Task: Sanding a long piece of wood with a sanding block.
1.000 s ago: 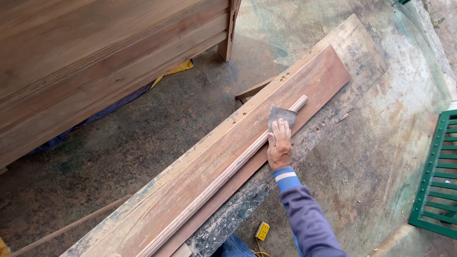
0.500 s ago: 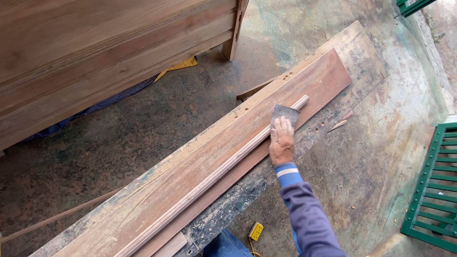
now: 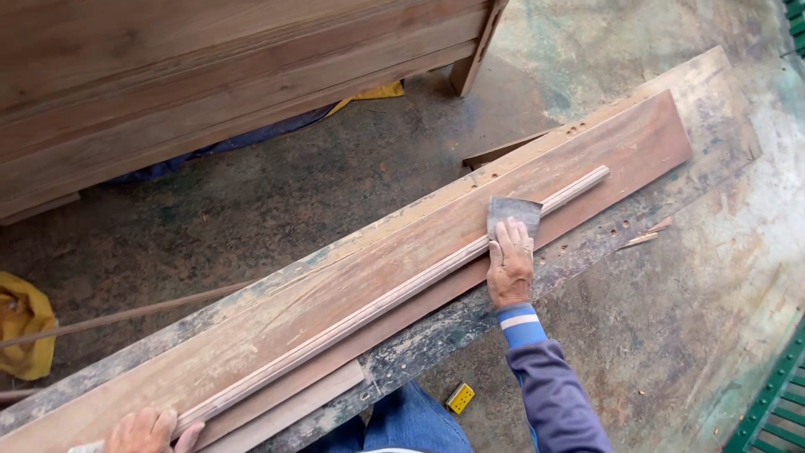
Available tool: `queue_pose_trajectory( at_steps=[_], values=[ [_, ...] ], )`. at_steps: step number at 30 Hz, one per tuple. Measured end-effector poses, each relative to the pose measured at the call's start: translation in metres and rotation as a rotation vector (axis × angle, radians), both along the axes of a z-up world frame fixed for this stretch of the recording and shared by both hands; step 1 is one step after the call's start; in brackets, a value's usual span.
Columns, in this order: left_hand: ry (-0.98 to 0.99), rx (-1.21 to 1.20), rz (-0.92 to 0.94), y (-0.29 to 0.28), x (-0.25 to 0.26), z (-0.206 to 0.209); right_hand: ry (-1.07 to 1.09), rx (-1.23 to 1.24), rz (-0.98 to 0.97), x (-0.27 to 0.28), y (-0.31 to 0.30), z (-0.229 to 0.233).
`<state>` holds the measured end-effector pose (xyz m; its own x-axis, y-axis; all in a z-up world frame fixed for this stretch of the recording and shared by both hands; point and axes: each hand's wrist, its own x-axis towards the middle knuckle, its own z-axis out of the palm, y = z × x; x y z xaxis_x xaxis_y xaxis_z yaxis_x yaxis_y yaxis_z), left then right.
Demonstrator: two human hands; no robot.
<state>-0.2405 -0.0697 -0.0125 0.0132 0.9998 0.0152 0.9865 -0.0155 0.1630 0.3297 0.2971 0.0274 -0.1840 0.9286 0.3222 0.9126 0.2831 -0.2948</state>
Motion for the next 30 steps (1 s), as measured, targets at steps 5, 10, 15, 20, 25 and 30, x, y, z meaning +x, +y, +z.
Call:
queue_pose_trajectory(
  at_steps=[5, 10, 15, 20, 25, 30],
  values=[
    [0.018, -0.012, 0.068, 0.07, 0.018, 0.051, 0.24, -0.051, 0.318, -0.166, -0.105, 0.016],
    [0.047, -0.044, 0.102, 0.079, 0.025, 0.072, 0.261, -0.236, 0.885, -0.188, -0.133, 0.022],
    [0.012, -0.041, 0.082, 0.079, 0.028, 0.072, 0.063, -0.036, 0.385, -0.07, -0.052, -0.005],
    [0.032, -0.051, 0.096, 0.082, 0.029, 0.078, 0.122, -0.065, 0.325, -0.172, -0.109, 0.009],
    [0.048, -0.059, 0.074, 0.079, 0.029, 0.082, 0.164, -0.281, 0.782, -0.252, -0.159, 0.019],
    [0.017, -0.008, 0.077, 0.081, 0.03, 0.08, 0.11, -0.081, 0.499, -0.106, -0.062, 0.017]
  ],
)
